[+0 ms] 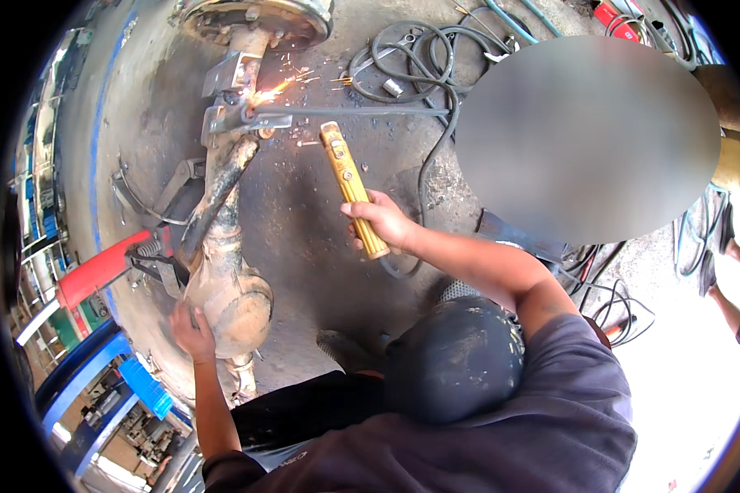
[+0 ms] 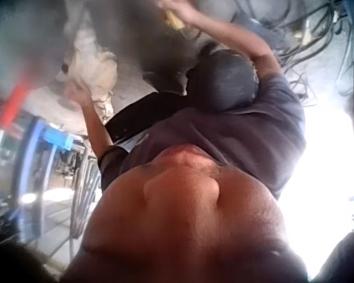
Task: The person welds a metal bracket onto a vehicle axle assembly using a handheld welding gun. They reposition the assembly and the welding machine, then use a chisel to chip away slag from the welds. Finally, they inspect the welded bracket and the axle.
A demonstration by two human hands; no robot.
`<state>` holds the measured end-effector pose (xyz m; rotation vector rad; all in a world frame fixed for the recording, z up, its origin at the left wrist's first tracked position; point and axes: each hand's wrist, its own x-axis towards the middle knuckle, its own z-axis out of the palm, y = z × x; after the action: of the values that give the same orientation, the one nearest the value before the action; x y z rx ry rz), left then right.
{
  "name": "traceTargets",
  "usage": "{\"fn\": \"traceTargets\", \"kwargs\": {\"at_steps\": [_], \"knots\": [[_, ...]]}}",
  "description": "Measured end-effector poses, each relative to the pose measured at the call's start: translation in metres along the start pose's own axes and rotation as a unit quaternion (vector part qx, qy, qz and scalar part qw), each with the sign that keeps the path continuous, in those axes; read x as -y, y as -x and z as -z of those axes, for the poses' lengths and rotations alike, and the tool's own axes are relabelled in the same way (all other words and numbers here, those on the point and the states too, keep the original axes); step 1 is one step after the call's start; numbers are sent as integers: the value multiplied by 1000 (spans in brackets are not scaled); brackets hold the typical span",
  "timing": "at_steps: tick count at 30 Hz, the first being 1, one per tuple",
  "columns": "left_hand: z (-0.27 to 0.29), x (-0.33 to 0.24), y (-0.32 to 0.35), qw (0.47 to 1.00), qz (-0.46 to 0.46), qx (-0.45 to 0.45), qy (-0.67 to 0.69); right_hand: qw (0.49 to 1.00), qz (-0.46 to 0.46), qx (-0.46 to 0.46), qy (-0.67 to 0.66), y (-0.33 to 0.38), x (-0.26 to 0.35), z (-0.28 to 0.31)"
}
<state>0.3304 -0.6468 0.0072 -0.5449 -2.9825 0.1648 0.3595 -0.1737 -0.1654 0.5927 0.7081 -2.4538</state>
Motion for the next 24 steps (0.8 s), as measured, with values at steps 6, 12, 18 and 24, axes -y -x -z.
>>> {"fn": "traceTargets", "kwargs": {"at_steps": [6, 12, 18, 24], "knots": [[13, -25, 4, 986, -79, -144, -12, 999, -9, 3, 35, 44, -6, 15], [-23, -225, 5, 780, 47, 214, 586, 983, -19, -46, 179, 64, -12, -10], [-96, -308, -20, 367, 236, 304, 847, 882, 89, 20, 463, 75, -31, -15], [-110, -314, -19, 398, 406, 245, 786, 674, -31, 26, 737, 87, 20, -53]]}}
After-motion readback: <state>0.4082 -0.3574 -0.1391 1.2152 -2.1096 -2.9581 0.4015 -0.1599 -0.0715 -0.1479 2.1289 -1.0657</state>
